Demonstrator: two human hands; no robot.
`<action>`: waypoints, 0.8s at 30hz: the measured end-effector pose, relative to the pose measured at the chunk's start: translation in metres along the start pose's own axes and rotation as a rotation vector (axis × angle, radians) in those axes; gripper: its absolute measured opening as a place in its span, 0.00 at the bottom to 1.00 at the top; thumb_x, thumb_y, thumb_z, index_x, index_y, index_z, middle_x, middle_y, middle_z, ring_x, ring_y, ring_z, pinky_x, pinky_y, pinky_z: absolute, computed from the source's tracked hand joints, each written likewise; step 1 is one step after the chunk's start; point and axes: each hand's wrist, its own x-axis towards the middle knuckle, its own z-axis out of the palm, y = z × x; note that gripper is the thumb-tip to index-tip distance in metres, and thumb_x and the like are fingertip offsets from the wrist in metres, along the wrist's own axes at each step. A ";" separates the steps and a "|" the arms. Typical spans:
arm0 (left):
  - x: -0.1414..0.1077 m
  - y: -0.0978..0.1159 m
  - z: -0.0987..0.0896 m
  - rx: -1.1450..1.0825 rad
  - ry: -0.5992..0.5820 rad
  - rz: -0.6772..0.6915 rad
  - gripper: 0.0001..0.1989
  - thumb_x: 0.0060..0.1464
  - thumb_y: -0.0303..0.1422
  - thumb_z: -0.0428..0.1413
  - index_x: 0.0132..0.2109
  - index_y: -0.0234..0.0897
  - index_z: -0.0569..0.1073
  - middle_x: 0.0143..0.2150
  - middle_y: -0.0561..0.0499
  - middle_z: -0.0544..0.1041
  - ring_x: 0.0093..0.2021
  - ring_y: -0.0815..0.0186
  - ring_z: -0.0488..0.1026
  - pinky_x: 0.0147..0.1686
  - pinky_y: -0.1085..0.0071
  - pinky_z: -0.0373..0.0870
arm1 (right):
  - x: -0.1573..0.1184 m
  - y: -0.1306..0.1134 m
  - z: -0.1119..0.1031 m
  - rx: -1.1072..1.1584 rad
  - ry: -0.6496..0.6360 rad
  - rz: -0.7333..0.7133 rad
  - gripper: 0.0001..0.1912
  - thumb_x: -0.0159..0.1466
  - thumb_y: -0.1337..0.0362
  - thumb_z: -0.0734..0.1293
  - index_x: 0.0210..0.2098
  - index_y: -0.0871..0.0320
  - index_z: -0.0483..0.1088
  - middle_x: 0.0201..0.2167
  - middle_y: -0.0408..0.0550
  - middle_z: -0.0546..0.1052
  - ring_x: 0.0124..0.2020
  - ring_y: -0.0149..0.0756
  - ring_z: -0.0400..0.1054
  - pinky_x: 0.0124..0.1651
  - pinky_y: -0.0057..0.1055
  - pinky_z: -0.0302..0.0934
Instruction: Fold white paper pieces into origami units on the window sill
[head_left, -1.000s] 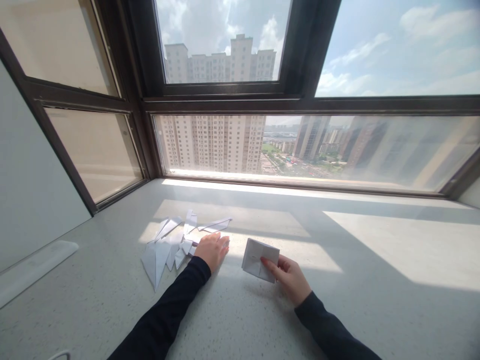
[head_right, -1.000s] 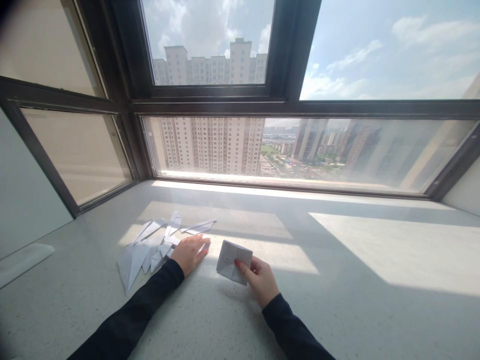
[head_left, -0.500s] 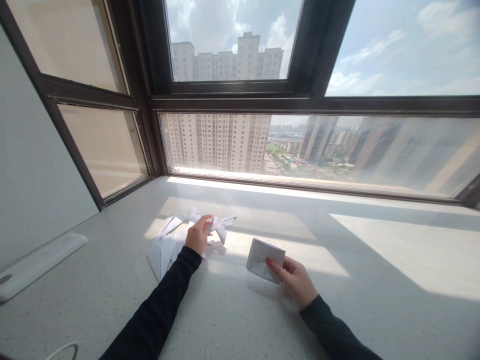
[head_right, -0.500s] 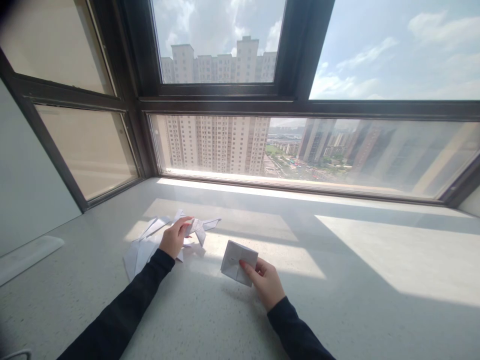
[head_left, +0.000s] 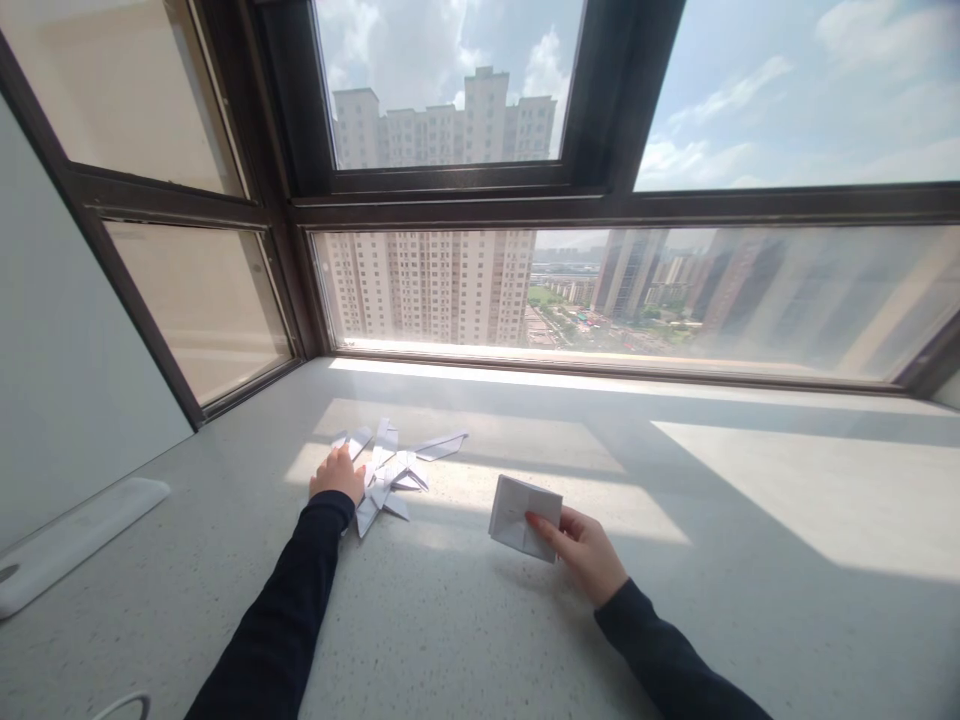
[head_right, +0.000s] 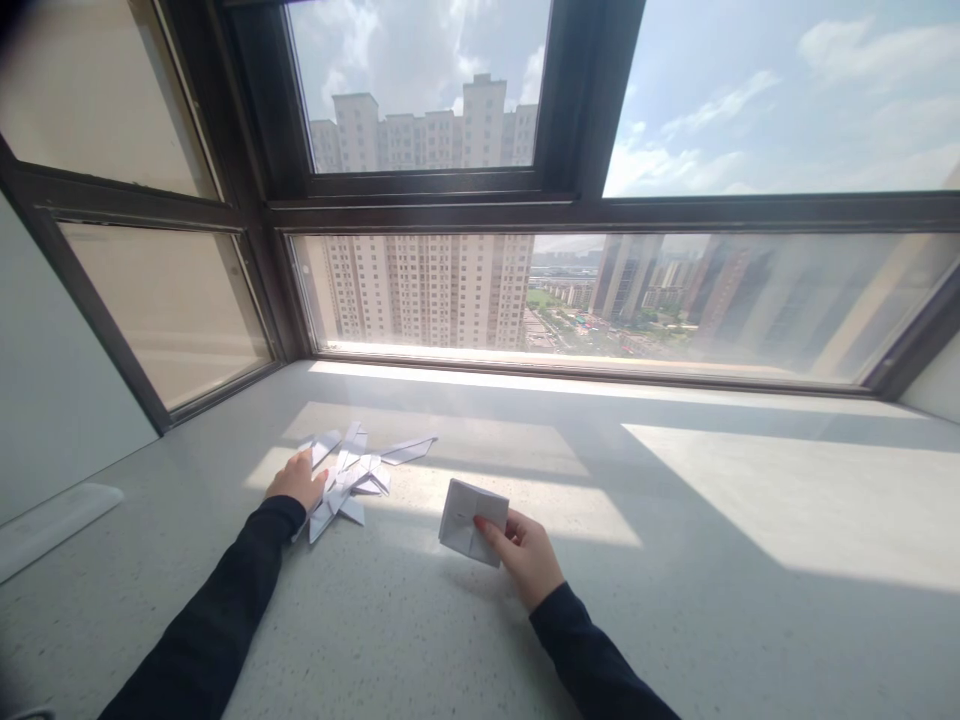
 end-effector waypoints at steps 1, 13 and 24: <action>-0.001 0.002 0.000 0.011 0.001 0.015 0.23 0.48 0.33 0.45 0.52 0.31 0.59 0.54 0.35 0.60 0.52 0.49 0.58 0.45 0.54 0.57 | 0.003 0.001 -0.006 -0.034 0.015 -0.011 0.22 0.47 0.49 0.65 0.31 0.63 0.73 0.27 0.52 0.75 0.29 0.41 0.66 0.31 0.32 0.59; -0.007 0.021 -0.011 0.118 0.314 0.178 0.18 0.46 0.25 0.46 0.46 0.35 0.65 0.50 0.44 0.65 0.49 0.57 0.60 0.42 0.64 0.62 | 0.052 0.018 -0.135 -0.782 0.140 0.249 0.16 0.44 0.54 0.62 0.09 0.59 0.62 0.06 0.39 0.59 0.11 0.26 0.52 0.17 0.25 0.44; -0.009 0.023 -0.010 0.095 0.284 0.165 0.19 0.47 0.26 0.44 0.49 0.35 0.63 0.50 0.44 0.65 0.50 0.56 0.59 0.43 0.62 0.60 | 0.067 0.038 -0.127 -0.891 0.187 0.102 0.13 0.47 0.56 0.61 0.22 0.61 0.70 0.17 0.45 0.71 0.20 0.32 0.63 0.22 0.25 0.52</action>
